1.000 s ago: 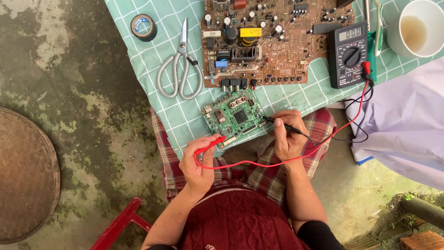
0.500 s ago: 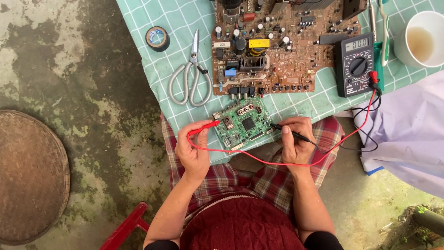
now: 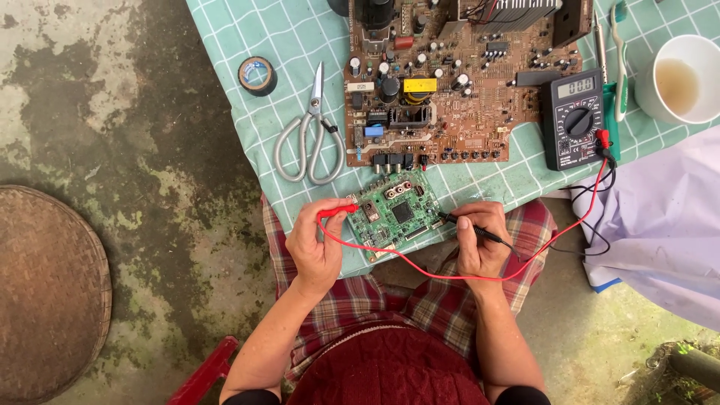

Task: Cleaning a circuit board with a brush and liquid, then testing it with a digital multimeter

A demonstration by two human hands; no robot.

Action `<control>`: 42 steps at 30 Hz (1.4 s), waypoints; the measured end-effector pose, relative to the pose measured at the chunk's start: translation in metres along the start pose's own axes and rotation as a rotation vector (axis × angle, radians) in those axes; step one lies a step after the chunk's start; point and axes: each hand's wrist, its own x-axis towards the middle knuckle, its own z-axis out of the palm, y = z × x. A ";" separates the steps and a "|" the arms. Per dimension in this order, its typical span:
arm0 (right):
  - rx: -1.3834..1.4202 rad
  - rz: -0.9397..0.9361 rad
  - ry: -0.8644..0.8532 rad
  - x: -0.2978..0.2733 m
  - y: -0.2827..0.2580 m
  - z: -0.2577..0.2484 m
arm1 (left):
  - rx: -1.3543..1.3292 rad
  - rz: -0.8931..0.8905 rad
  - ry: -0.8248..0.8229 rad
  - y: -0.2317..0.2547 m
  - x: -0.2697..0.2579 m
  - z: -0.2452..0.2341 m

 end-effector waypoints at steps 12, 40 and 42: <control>0.015 0.002 -0.007 0.001 0.000 -0.001 | 0.044 0.111 -0.039 -0.004 -0.010 0.006; 0.037 0.038 0.031 0.004 -0.009 -0.001 | 0.013 -0.035 -0.017 -0.001 -0.004 0.007; 0.052 0.156 -0.054 0.004 -0.018 -0.001 | 0.049 -0.120 -0.121 0.000 -0.008 0.001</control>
